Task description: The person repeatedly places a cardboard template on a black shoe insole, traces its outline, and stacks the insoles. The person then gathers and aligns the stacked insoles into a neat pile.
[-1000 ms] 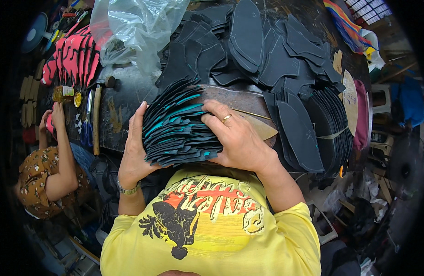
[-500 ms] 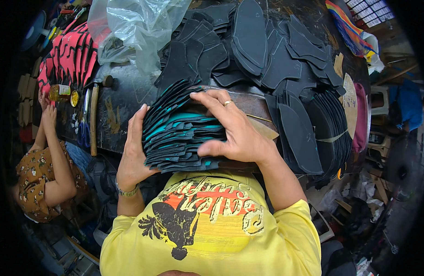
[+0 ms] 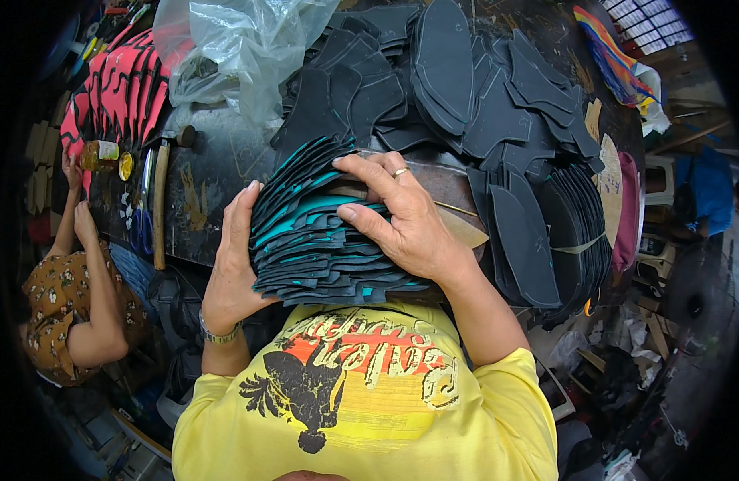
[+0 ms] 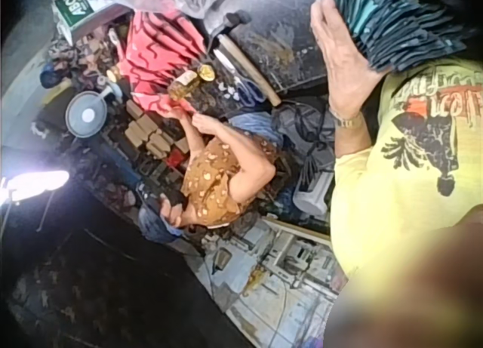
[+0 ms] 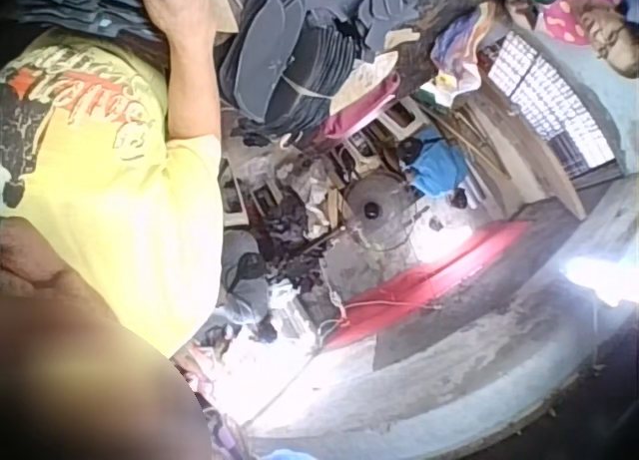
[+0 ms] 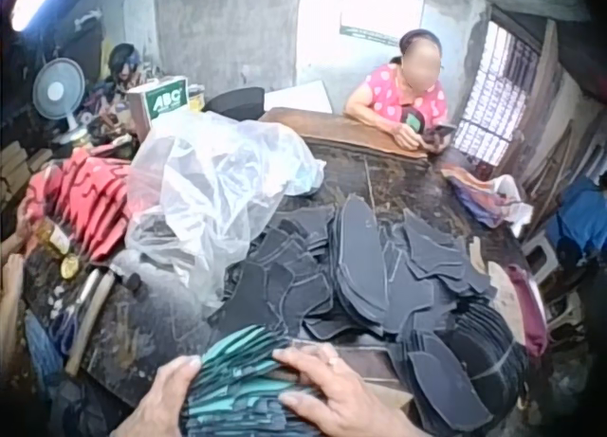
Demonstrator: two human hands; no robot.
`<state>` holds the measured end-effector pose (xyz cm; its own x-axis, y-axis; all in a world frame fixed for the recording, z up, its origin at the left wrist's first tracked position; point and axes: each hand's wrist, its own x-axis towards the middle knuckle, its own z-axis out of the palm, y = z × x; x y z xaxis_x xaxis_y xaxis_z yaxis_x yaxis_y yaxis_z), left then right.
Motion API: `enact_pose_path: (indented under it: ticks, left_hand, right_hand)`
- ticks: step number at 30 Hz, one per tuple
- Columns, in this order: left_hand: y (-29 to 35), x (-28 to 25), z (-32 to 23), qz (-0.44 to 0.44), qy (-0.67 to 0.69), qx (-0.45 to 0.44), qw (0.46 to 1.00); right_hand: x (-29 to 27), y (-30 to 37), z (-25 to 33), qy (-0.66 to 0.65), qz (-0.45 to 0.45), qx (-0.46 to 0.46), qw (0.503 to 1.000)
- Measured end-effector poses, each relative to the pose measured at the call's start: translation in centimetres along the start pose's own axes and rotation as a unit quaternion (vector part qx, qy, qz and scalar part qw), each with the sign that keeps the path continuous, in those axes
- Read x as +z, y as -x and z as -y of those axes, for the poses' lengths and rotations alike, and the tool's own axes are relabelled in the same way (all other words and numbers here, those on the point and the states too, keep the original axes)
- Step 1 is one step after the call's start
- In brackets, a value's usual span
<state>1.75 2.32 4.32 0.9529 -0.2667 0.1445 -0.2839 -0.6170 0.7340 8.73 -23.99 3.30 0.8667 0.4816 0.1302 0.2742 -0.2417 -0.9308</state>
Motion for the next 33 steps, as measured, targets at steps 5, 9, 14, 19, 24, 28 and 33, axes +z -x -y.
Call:
enact_pose_path:
  ticks: [5,9,14,19,24,28,33]
  left_hand:
    - [0.0,0.1,0.0,0.000,-0.002,0.001,1.000]
    - [0.0,0.0,-0.1,0.001,0.005,0.003,1.000]
    - [0.0,0.0,-0.1,0.002,0.006,-0.006,1.000]
    - [0.0,0.0,-0.2,0.003,0.005,-0.006,1.000]
    - [0.1,0.1,-0.1,0.002,0.006,-0.003,1.000]
    - [0.1,0.1,-0.1,0.001,0.006,-0.006,1.000]
    - [0.1,0.0,-0.1,0.003,0.001,-0.005,1.000]
  right_hand:
    - [0.0,0.0,0.2,-0.011,0.009,0.011,1.000]
    - [-0.1,0.2,0.2,-0.008,0.010,0.038,0.999]
    - [0.1,0.2,0.1,0.139,-0.037,-0.051,0.988]
    - [0.1,-0.2,-0.4,0.170,-0.046,-0.136,0.975]
    - [0.1,-0.2,-0.8,0.156,-0.034,-0.137,0.978]
    - [0.1,0.1,-0.8,0.071,-0.020,-0.085,0.994]
    - [0.5,-0.1,-0.5,-0.017,-0.053,-0.028,0.998]
